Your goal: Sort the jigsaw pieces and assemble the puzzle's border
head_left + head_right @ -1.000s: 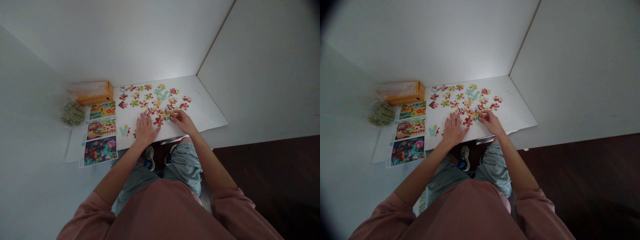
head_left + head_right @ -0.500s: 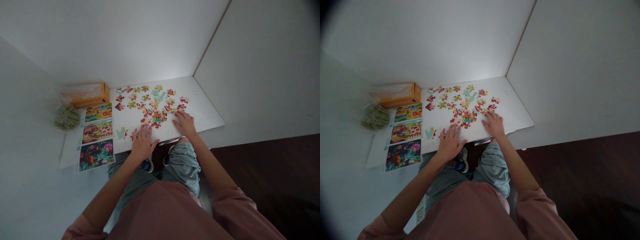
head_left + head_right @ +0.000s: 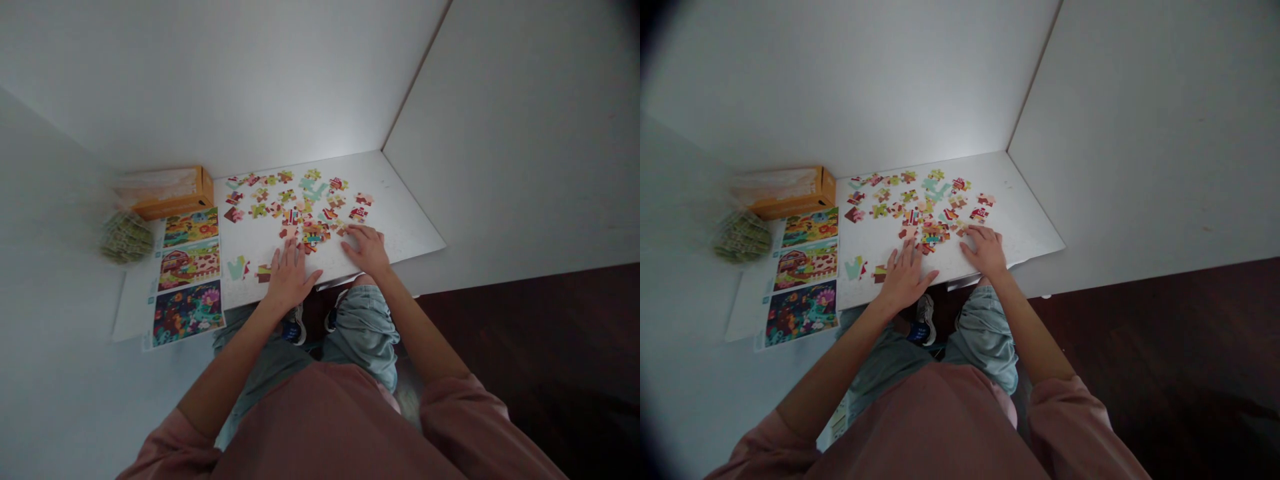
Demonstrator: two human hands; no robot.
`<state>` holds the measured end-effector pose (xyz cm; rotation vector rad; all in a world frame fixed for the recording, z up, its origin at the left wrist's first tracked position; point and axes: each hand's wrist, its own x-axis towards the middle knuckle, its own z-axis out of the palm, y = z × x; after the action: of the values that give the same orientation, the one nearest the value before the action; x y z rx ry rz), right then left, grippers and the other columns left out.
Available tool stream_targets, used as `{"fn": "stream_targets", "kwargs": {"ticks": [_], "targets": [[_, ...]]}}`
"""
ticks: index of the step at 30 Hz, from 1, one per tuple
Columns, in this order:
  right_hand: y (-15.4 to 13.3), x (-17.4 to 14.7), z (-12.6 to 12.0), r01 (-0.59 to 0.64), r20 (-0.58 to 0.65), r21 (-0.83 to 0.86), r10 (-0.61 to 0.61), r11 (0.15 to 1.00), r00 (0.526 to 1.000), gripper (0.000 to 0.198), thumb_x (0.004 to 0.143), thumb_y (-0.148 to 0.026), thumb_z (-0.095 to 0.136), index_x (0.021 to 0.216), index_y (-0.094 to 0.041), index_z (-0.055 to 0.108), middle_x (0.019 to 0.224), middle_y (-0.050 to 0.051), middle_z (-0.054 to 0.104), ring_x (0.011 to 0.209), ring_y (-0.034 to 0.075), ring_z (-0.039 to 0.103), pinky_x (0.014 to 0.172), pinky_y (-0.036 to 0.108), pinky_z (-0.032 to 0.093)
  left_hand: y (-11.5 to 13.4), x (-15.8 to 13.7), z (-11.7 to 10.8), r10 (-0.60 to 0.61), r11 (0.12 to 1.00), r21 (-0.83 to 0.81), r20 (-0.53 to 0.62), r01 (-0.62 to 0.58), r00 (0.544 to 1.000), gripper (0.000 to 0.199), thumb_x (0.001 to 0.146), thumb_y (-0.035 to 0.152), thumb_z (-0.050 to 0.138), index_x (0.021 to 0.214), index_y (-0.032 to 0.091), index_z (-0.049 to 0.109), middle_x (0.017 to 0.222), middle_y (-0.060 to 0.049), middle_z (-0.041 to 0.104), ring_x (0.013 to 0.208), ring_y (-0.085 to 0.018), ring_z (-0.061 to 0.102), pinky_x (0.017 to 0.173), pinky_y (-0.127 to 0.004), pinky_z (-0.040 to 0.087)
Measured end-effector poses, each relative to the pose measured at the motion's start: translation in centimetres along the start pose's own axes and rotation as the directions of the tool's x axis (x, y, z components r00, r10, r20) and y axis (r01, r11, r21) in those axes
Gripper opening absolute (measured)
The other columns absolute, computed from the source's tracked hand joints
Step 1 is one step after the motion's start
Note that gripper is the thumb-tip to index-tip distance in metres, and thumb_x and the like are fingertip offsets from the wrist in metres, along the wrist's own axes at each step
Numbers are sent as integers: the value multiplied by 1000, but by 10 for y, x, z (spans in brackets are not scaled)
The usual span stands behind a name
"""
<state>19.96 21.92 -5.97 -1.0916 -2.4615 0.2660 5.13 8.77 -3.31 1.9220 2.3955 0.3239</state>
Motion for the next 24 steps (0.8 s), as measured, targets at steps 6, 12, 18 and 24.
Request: {"fn": "stream_targets", "kwargs": {"ticks": [6,12,18,24], "targets": [[0,0,-4,-63,-11,-20,63,998,998,32,76,-33,30,107,-29,35,111,1,36,103,17,29,83,37,22,-8,2,-3,21,1000,-3,-3,-21,1000,52,74,41,24,119,18,13,125,1,3,112,-16,-6,95,-37,2],[9,11,-4,-129,-27,-44,128,991,991,40,74,-36,35,112,-25,30,120,3,25,109,22,19,82,43,20,-20,-11,-11,-113,992,64,-9,113,994,52,73,41,27,118,20,14,125,2,9,112,-16,-4,95,-38,2],[-9,11,-4,-74,57,-76,78,994,995,39,76,-37,30,114,-29,27,120,-1,25,109,20,19,86,41,17,-24,-13,-9,-116,992,37,-77,119,990,50,73,39,28,118,18,18,125,0,9,112,-18,-4,93,-41,3],[-8,17,-9,-77,47,-94,82,993,996,33,78,-37,25,109,-33,32,112,-1,35,104,18,28,84,37,21,-23,-14,-10,-108,994,24,-89,111,990,47,72,35,31,116,21,23,123,1,15,112,-19,1,92,-44,6]]}}
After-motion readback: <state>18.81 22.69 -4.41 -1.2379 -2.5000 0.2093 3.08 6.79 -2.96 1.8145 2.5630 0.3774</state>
